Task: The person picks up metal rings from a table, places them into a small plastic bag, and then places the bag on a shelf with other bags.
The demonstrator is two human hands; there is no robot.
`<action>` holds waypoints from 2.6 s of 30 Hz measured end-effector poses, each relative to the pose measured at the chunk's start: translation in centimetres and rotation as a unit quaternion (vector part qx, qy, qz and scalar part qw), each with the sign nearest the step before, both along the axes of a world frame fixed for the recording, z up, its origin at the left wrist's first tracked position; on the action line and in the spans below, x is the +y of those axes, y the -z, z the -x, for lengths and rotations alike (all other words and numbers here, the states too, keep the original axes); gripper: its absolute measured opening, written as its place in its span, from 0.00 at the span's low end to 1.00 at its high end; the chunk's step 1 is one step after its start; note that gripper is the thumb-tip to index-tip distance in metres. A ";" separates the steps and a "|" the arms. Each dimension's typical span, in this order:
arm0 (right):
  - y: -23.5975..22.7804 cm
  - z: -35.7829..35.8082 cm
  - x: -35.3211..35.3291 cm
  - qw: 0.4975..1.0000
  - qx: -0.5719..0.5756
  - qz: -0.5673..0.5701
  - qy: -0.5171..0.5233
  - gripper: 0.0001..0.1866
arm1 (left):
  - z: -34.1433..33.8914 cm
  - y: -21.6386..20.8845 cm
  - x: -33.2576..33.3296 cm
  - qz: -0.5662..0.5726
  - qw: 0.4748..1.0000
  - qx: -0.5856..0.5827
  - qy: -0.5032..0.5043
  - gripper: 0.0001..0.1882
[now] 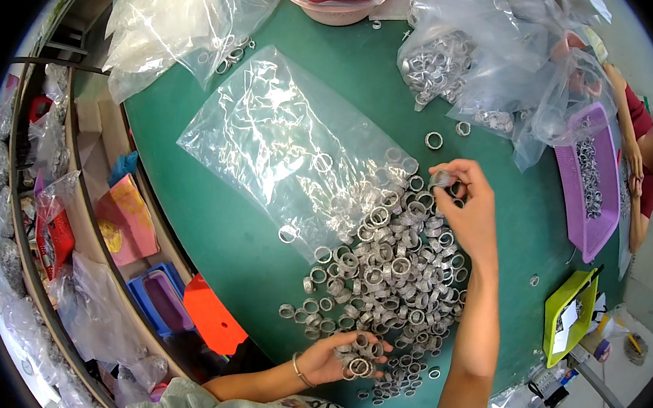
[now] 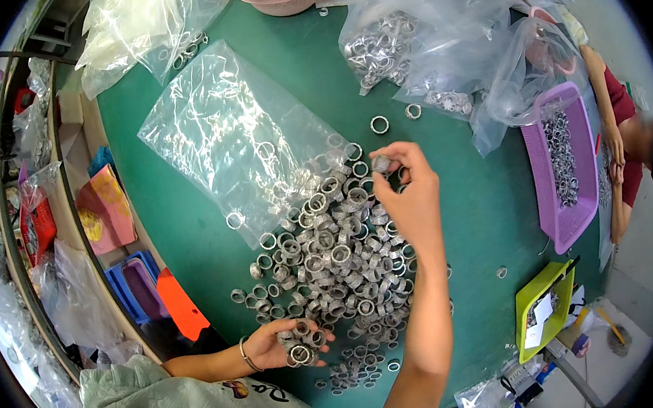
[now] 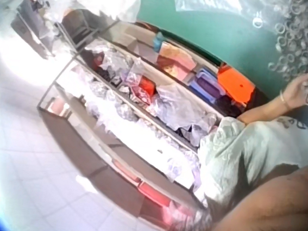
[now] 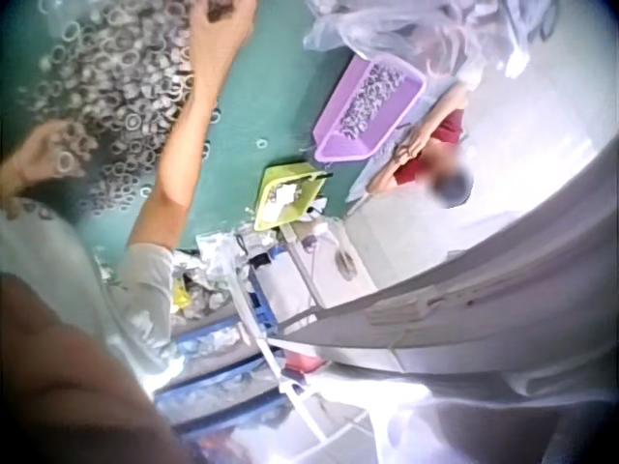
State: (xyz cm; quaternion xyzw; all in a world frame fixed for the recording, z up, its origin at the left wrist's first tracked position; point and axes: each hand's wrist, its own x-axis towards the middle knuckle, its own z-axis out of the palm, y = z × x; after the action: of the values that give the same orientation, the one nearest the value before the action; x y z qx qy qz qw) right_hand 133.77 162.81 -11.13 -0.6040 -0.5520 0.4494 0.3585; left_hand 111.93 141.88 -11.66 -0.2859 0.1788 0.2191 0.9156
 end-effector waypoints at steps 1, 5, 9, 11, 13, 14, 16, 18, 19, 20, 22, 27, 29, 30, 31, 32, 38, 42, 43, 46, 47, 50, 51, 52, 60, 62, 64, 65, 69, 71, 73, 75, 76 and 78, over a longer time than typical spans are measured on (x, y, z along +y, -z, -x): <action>-0.2 0.0 -0.1 0.988 0.123 0.080 0.049 0.09 | 0.1 0.0 0.0 0.001 1.000 -0.003 -0.002 0.17; 0.2 2.0 -0.5 0.996 -0.068 0.055 -0.024 0.11 | 0.5 0.1 -0.1 0.011 1.000 0.004 -0.002 0.17; 0.9 3.0 -0.6 0.962 -0.248 -0.078 -0.080 0.07 | 0.7 0.0 -0.1 0.007 1.000 0.005 0.003 0.17; 0.4 2.9 -0.4 0.978 -0.192 -0.035 -0.073 0.06 | 0.8 0.1 -0.3 0.006 1.000 0.003 -0.005 0.17; -0.3 1.7 -0.8 0.994 -0.092 0.038 -0.043 0.06 | 0.9 -0.1 -0.1 0.012 1.000 0.005 -0.004 0.17; -0.7 1.0 -1.1 0.996 -0.033 0.071 -0.033 0.05 | 0.9 -0.1 -0.1 0.014 1.000 0.005 -0.003 0.17; -1.2 0.7 -2.1 0.995 0.076 0.064 0.014 0.03 | 1.0 -0.1 0.0 0.012 1.000 0.008 -0.003 0.17; -1.7 0.4 -3.1 0.988 0.141 0.046 0.039 0.02 | 1.0 -0.1 0.0 0.006 1.000 0.013 -0.001 0.17; -1.8 0.2 -3.6 0.987 0.153 0.033 0.043 0.03 | 1.1 -0.2 0.1 0.002 1.000 0.015 0.001 0.17; -1.9 0.1 -4.2 0.985 0.166 0.020 0.047 0.04 | 1.0 -0.2 0.1 -0.003 1.000 0.018 0.003 0.17; -2.7 0.2 -5.1 0.984 0.170 -0.010 0.059 0.08 | 0.9 -0.4 0.2 -0.011 1.000 0.025 0.008 0.17; -4.4 0.2 -6.6 0.979 0.158 -0.080 0.102 0.13 | 0.5 -0.3 -0.1 -0.007 1.000 -0.009 -0.003 0.17; -5.2 0.4 -6.9 0.973 0.173 -0.096 0.120 0.14 | 0.5 -0.4 -0.2 -0.008 1.000 -0.024 -0.006 0.17; -5.5 0.4 -7.1 0.972 0.178 -0.102 0.119 0.17 | 0.4 -0.5 -0.2 -0.008 1.000 -0.023 -0.003 0.17; -5.9 0.5 -7.3 0.973 0.169 -0.099 0.121 0.18 | 0.4 -0.6 -0.2 -0.010 1.000 -0.021 -0.001 0.17; -6.2 0.6 -7.5 0.975 0.161 -0.095 0.122 0.19 | 0.4 -0.8 -0.2 -0.010 1.000 -0.007 0.009 0.17; -6.5 0.8 -8.4 0.958 0.230 -0.064 0.157 0.25 | 0.6 -1.5 0.2 -0.020 1.000 0.000 0.009 0.17; -6.5 0.9 -9.1 0.860 0.463 0.030 0.212 0.16 | 0.7 -1.8 0.2 -0.011 1.000 0.007 0.008 0.17; -6.4 0.6 -9.1 0.804 0.549 0.059 0.222 0.15 | 0.6 -1.8 0.3 -0.013 0.999 0.021 0.020 0.17; -5.5 -1.3 -8.9 0.673 0.661 0.169 0.286 0.15 | 0.6 -1.9 0.3 -0.013 1.000 0.017 0.019 0.17; -5.1 -2.3 -9.0 0.645 0.677 0.196 0.295 0.15 | 0.6 -1.8 0.2 -0.013 1.000 0.010 0.016 0.17; -5.1 -4.3 -9.1 0.657 0.657 0.166 0.331 0.12 | 0.8 -1.8 0.2 -0.009 1.000 0.003 0.010 0.17; -5.0 -5.0 -9.1 0.662 0.660 0.157 0.318 0.11 | 0.8 -1.8 0.3 -0.008 1.000 -0.010 0.002 0.17; -5.0 -4.8 -8.9 0.696 0.626 0.153 0.317 0.10 | 1.0 -2.0 0.5 -0.005 1.000 -0.013 -0.008 0.17; -3.0 4.2 -6.0 0.913 0.298 0.231 0.154 0.11 | 1.6 -2.8 2.9 -0.043 0.998 0.025 -0.043 0.16; -3.0 6.6 -4.5 0.929 0.248 0.245 0.122 0.11 | 2.0 -3.2 3.7 -0.051 0.996 0.039 -0.055 0.15; -3.1 8.0 -3.5 0.933 0.247 0.242 0.096 0.13 | 2.3 -3.3 4.2 -0.058 0.995 0.037 -0.078 0.15; -3.0 8.4 -3.1 0.935 0.249 0.242 0.078 0.14 | 2.5 -3.4 4.5 -0.060 0.994 0.035 -0.088 0.15; -3.3 11.6 -1.5 0.949 0.223 0.220 -0.046 0.19 | 3.1 -3.7 5.8 -0.075 0.987 0.105 -0.094 0.15; -3.6 14.0 -0.7 0.941 0.257 0.214 -0.053 0.23 | 3.5 -3.4 6.1 -0.078 0.987 0.094 -0.109 0.15; -3.6 15.1 0.0 0.926 0.312 0.205 -0.052 0.27 | 3.9 -3.1 6.3 -0.071 0.986 0.095 -0.114 0.15; -2.1 15.6 0.7 0.927 0.324 0.181 -0.060 0.28 | 4.3 -2.9 6.5 -0.077 0.985 0.099 -0.115 0.15; -1.3 15.3 1.0 0.941 0.285 0.169 -0.073 0.29 | 4.5 -2.7 6.7 -0.079 0.985 0.098 -0.115 0.15; -0.7 14.2 1.1 0.954 0.231 0.154 -0.116 0.28 | 5.1 -2.6 6.8 -0.077 0.985 0.098 -0.121 0.15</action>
State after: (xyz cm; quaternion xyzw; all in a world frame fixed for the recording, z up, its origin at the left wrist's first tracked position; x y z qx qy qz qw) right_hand 119.61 163.92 -10.48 -0.4633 -0.4442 0.6950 0.3241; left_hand 106.86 148.64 -9.02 -0.2115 0.2144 0.3682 0.8796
